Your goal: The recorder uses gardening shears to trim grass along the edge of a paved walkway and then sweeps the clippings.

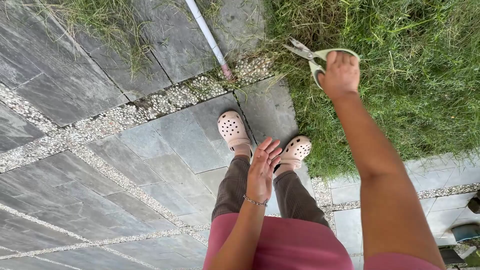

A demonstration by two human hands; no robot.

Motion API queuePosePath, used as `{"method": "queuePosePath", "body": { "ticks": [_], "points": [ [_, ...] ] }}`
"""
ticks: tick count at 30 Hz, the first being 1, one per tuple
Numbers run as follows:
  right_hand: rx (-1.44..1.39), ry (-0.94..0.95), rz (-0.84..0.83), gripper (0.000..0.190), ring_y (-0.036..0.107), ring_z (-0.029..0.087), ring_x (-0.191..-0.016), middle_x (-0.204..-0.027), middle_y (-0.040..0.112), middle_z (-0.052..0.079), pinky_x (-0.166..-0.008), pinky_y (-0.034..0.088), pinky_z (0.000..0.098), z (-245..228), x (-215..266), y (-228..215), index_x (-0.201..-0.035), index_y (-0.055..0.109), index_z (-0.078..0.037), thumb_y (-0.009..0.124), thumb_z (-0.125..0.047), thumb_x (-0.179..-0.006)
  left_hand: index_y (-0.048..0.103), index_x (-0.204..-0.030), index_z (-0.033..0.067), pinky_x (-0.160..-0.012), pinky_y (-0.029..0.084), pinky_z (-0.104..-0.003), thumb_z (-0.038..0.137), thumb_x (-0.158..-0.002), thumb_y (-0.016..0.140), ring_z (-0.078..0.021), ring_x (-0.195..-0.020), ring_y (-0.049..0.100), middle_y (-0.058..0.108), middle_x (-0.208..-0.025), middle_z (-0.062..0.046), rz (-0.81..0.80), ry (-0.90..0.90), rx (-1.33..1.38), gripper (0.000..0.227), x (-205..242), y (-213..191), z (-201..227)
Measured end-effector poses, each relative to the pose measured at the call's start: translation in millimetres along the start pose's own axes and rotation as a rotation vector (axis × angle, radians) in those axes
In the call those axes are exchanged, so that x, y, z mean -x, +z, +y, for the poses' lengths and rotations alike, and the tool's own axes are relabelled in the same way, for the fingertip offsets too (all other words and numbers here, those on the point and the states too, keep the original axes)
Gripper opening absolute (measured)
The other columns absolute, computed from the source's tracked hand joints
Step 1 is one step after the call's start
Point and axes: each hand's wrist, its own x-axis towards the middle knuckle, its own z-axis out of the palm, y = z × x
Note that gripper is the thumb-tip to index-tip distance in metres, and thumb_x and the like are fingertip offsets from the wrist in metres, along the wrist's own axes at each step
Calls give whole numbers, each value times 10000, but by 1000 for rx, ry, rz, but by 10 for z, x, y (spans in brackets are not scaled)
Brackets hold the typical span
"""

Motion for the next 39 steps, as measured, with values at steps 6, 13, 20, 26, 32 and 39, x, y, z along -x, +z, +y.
{"method": "queuePosePath", "body": {
  "ticks": [6, 13, 20, 26, 32, 39],
  "points": [
    [-242, -24, -86, 401, 669, 270, -780, -891, 688, 134, -693, 571, 427, -294, -31, 23, -1083, 586, -57, 648, -451, -1046, 447, -1500, 71, -1138, 375, -385, 415, -1053, 490, -220, -1321, 510, 534, -1478, -120, -3, 0, 10, 565, -9, 38, -1],
    [-497, -55, 171, 390, 682, 243, -808, -919, 687, 105, -811, 566, 424, -382, 629, 132, -1065, 597, -57, 721, -397, -921, 445, -1496, 71, -1139, 368, -383, 404, -1047, 485, -210, -1322, 508, 533, -1479, -110, -19, 3, -7, 561, -26, 64, 6],
    [-621, 337, -114, 693, 655, 337, -990, -1042, 652, 219, -917, 493, 461, -470, 715, -124, -1166, 503, 26, 672, -607, -938, 445, -1500, 72, -1137, 367, -385, 429, -1045, 476, -226, -1328, 502, 529, -1472, -125, -24, -13, -20, 579, -7, 85, 0],
    [-329, 206, 11, 641, 596, 325, -1155, -1172, 637, 224, -1038, 387, 425, -468, 286, 141, -1221, 494, 30, 662, -519, -936, 442, -1503, 70, -1139, 366, -389, 426, -1047, 475, -224, -1328, 501, 524, -1479, -127, -33, -13, -23, 579, -15, 76, 25],
    [-170, 113, 45, 639, 601, 298, -1140, -1168, 643, 187, -972, 398, 394, -286, 220, 29, -1235, 498, 25, 626, -540, -967, 435, -1506, 69, -1153, 359, -401, 427, -1050, 468, -229, -1335, 495, 521, -1484, -127, -31, -14, -7, 580, -8, 54, 62],
    [-170, 98, 3, 494, 688, 251, -860, -947, 693, 116, -887, 516, 388, -312, -24, 172, -1134, 592, -34, 701, -492, -982, 441, -1499, 68, -1169, 356, -417, 443, -1046, 463, -249, -1356, 492, 526, -1480, -135, -27, -11, -17, 588, 7, 82, 95]
  ]
}}
